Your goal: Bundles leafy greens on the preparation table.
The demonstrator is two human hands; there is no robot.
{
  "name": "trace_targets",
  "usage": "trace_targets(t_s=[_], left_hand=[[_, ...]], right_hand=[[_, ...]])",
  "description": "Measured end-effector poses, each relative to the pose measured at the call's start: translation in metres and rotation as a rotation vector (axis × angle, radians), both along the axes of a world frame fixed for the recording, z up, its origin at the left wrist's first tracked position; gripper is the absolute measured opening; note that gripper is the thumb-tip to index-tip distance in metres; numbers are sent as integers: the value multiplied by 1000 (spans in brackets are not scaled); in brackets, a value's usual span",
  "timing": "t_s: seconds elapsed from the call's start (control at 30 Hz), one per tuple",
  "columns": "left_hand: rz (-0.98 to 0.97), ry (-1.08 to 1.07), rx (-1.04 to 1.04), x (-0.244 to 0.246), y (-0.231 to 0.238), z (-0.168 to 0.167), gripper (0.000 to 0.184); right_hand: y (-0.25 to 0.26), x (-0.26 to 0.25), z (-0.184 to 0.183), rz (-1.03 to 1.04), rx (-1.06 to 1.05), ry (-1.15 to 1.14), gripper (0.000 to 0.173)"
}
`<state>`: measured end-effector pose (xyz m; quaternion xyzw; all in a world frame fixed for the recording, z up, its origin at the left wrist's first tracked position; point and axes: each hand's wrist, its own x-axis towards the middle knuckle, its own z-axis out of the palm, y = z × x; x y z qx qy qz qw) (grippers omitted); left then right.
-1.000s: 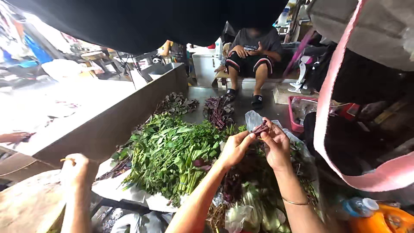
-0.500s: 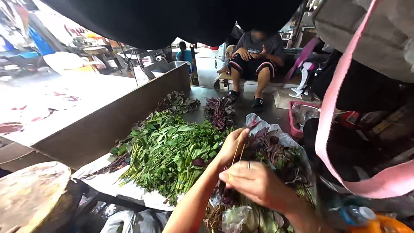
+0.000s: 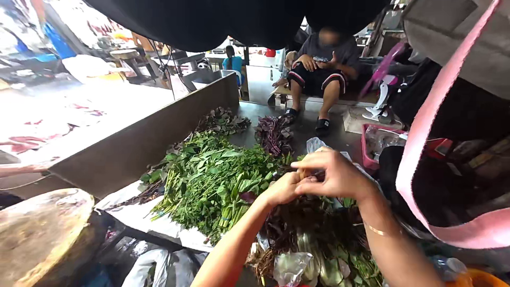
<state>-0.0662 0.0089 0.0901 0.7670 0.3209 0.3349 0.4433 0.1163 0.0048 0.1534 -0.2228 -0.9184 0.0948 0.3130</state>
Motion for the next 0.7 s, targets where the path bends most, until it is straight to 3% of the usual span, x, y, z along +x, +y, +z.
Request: trace_targets(t_s=[0.07,0.13,0.2,0.27,0.33,0.37,0.43,0.5,0.57,0.63,0.7], left_hand=[[36,-85,6,-1,3,4,30],[76,-218,-54,-3,3,10,31],[110,-378,-85,-10,-4,15,30],[84,-544,-92,-15,-12,14,24],[18,-597,-63,-16,-20,14,19],[-11,-554,-32,-16,-23,16,19],[-37,-350,1,-14,-26,20,24],[-86,-177,-57,-13,-24,22,26],[-130,-106,-117,-17,-20,24,24],[-159,-76,-157,-23,-22,24,22],[-224,-68,-181,-29,-26,23,22]], right_hand=[[-44,-27,-5,-38,307,-149,29],[-71,-40,-33,91,352,106,18],[-73,-39,-55,193,55,582,21],[-63,-33,-59,230,-354,1063,34],[-40,-21,-58,255,-620,1315,50],[-24,-13,-60,259,-679,1297,59],[5,6,-58,298,-697,1026,66],[13,22,-36,246,-489,639,55],[-4,21,-10,20,-143,298,40],[-24,11,-8,-95,41,192,41],[-25,8,-23,-34,-35,357,49]])
